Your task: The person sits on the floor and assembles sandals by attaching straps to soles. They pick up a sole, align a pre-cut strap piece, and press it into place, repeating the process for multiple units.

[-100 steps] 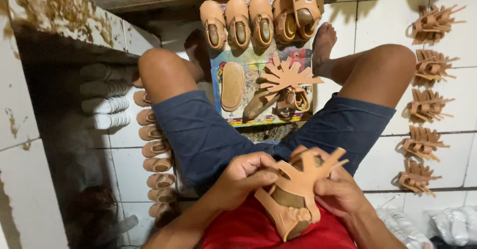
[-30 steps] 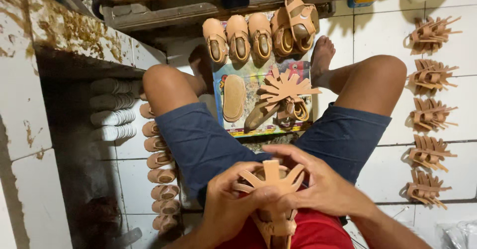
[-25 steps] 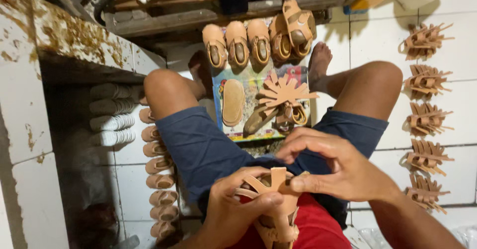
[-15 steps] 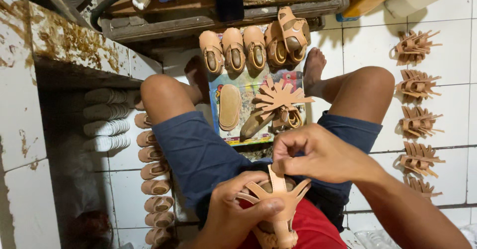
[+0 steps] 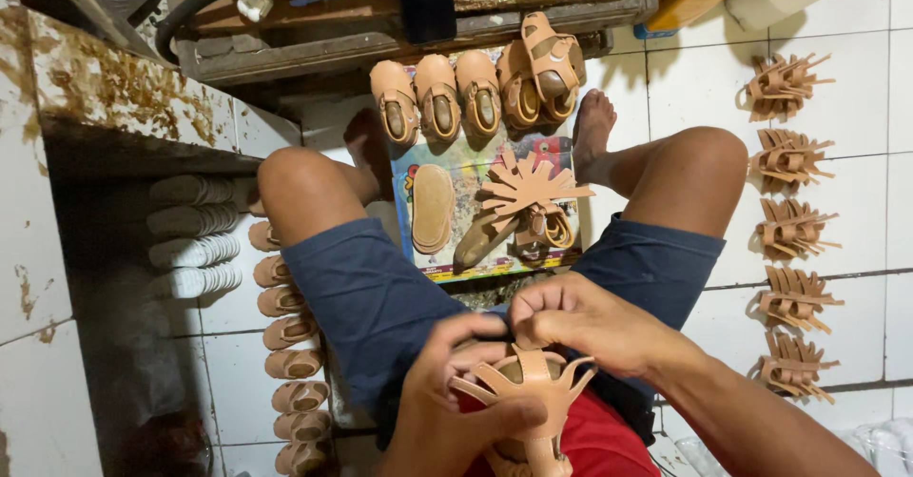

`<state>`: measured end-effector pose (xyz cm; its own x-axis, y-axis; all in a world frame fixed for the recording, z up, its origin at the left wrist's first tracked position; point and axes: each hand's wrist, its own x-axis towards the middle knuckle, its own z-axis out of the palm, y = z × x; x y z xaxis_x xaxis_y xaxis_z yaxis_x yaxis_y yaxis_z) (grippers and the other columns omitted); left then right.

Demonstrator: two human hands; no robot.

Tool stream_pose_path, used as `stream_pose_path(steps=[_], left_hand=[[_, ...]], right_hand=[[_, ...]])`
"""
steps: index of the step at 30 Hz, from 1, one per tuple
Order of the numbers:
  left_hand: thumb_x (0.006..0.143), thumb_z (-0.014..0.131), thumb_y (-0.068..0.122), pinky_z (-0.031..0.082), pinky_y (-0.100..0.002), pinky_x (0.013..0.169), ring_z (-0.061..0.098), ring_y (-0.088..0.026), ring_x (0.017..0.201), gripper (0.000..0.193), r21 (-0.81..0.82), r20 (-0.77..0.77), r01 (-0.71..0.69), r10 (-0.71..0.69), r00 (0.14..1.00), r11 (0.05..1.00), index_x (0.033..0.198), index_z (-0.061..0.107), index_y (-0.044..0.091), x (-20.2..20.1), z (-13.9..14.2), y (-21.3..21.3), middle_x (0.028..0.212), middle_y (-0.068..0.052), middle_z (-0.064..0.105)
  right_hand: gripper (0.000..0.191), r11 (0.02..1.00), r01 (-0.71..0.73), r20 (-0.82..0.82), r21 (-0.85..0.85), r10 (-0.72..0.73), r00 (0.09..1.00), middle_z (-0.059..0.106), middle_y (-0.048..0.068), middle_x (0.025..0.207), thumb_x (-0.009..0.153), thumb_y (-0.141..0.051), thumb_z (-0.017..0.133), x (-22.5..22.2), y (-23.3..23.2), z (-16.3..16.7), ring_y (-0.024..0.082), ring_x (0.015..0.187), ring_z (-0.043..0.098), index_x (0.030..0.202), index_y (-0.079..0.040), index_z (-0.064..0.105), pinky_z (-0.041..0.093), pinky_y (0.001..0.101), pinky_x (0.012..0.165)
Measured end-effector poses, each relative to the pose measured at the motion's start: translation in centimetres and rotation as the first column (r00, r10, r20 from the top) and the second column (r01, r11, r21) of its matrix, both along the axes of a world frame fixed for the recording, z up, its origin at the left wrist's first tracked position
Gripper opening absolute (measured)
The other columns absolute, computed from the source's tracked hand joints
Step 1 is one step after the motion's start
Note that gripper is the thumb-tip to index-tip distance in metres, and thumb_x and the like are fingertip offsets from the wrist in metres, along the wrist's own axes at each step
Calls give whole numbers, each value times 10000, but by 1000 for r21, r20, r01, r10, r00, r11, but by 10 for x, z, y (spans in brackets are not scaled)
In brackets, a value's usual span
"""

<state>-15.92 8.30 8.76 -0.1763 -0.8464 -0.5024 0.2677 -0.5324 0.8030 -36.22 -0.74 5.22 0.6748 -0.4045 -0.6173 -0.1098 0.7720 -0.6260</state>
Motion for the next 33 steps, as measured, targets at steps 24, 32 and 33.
stream_pose_path(steps=[24, 32, 33], left_hand=[[790, 918, 161, 598, -274, 791, 735, -97, 880, 411, -259, 114, 142, -116, 987, 955, 1127, 712, 45, 19, -14, 10, 997, -88, 818], [814, 910, 118, 610, -295, 818, 751, -131, 913, 429, -344, 56, 120, -108, 993, 931, 1171, 685, 39, 12, -14, 11, 1039, -120, 805], [825, 906, 103, 609, -301, 832, 749, -140, 930, 423, -354, 36, 105, -99, 994, 929, 1177, 680, 36, 12, -14, 12, 1058, -127, 800]], right_hand=[[238, 367, 70, 73, -927, -5, 997, 669, 118, 1024, 891, -71, 752, -18, 3, 16, 246, 925, 674, 1095, 27, 680, 543, 337, 818], [260, -206, 93, 50, -974, 208, 977, 627, 156, 1031, 921, -46, 761, -24, -17, 27, 320, 895, 668, 1130, 64, 650, 584, 452, 807], [251, -203, 112, 65, -973, 226, 972, 628, 156, 1034, 934, -40, 753, -23, -17, 26, 316, 892, 671, 1136, 69, 650, 588, 451, 812]])
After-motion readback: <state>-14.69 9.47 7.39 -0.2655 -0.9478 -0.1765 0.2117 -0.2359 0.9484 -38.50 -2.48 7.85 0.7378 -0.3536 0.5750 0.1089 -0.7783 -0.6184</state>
